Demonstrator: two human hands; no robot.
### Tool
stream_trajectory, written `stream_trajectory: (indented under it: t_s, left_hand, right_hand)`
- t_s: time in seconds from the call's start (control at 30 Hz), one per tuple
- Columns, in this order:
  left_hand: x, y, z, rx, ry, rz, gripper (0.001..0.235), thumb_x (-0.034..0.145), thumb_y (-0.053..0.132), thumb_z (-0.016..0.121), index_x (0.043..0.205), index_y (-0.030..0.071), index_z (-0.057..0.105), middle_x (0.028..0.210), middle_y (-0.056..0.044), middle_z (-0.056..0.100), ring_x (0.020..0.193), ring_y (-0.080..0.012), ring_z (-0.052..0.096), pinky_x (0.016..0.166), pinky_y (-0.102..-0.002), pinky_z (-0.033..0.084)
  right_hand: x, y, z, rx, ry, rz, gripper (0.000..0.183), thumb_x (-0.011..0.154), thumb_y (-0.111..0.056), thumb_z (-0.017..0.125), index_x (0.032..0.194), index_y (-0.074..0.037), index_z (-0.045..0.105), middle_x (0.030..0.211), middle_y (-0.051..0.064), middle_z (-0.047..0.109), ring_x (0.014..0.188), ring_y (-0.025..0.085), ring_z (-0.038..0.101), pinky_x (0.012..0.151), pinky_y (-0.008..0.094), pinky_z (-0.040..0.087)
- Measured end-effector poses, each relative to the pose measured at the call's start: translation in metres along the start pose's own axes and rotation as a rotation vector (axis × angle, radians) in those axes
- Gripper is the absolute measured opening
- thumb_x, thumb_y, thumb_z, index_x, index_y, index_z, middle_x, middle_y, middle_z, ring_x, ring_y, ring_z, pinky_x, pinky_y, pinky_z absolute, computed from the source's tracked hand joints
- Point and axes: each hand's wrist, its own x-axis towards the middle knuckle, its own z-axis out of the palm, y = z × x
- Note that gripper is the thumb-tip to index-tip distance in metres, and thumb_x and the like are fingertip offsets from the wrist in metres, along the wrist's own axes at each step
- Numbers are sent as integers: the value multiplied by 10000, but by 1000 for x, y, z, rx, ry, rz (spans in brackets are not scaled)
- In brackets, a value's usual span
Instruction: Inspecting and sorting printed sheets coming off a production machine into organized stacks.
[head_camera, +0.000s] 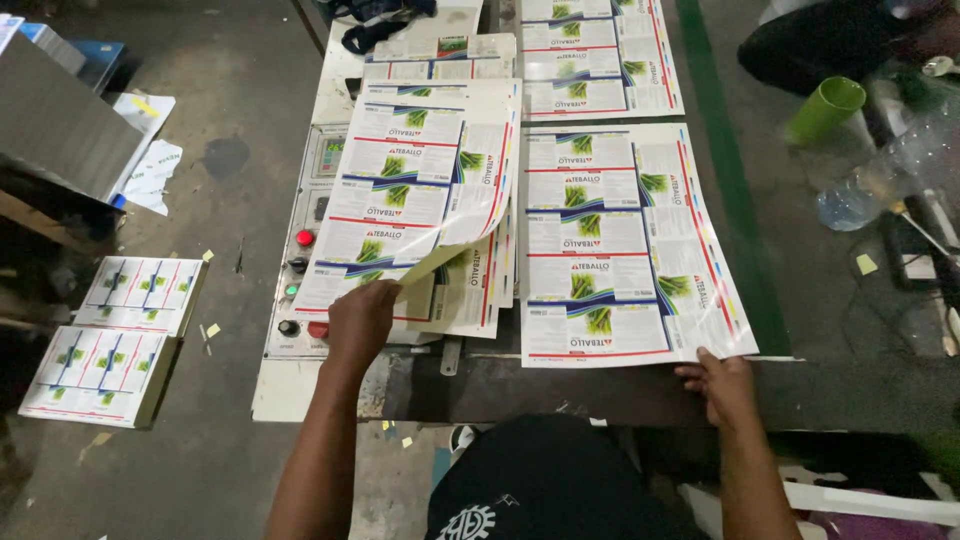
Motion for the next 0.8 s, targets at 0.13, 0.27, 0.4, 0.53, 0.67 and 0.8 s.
stream_trajectory:
  t_s: [0.13, 0.27, 0.4, 0.53, 0.67, 0.8]
  left_hand:
    - [-1, 2, -13, -90, 284, 1, 98, 977, 112, 692, 1035, 58, 750, 962, -158, 754, 853, -342, 730, 728, -426, 577]
    - [-2, 13, -32, -103, 521, 121, 82, 991, 72, 713, 1062, 32, 724, 1002, -163, 756, 902, -316, 744, 775, -406, 600]
    - [-18, 33, -7, -198, 433, 160, 74, 956, 82, 720, 1022, 78, 753, 1029, -133, 783, 904, -265, 771, 732, -379, 628]
    - [-34, 62, 48, -338, 197, 294, 133, 943, 100, 717, 1072, 80, 744, 1052, -137, 776, 921, -290, 776, 735, -374, 644]
    - [-44, 111, 69, -396, -5, 395, 138, 896, 119, 713, 1022, 65, 724, 1041, -134, 764, 941, -339, 741, 773, -433, 601]
    - [-58, 116, 96, -397, -123, 453, 178, 870, 150, 702, 1024, 65, 724, 1073, -129, 762, 986, -326, 730, 807, -434, 587]
  right_hand:
    - [19, -33, 26, 11, 13, 59, 364, 1037, -194, 605, 1341, 1, 556, 1060, 154, 714, 795, 226, 711, 616, 353, 528]
    - [31, -34, 19, 37, -10, 59, 436, 1039, -260, 564, 1430, -75, 508, 1083, 138, 738, 817, 201, 698, 636, 347, 536]
    - [5, -18, 24, 57, 83, 63, 551, 1014, -178, 591, 1526, -140, 391, 1101, 155, 733, 836, 215, 692, 634, 335, 507]
    - [-21, 8, 67, -93, -115, 36, 486, 1014, -202, 566, 1487, -95, 538, 1088, 151, 767, 819, 210, 709, 619, 317, 536]
    - [-45, 25, 138, -224, -531, 18, 492, 987, -283, 607, 1440, -92, 588, 1092, 111, 801, 827, 189, 747, 608, 291, 560]
    - [-69, 27, 180, -186, -800, 54, 507, 946, -286, 605, 1417, -128, 502, 1134, 44, 756, 868, 183, 772, 583, 305, 585]
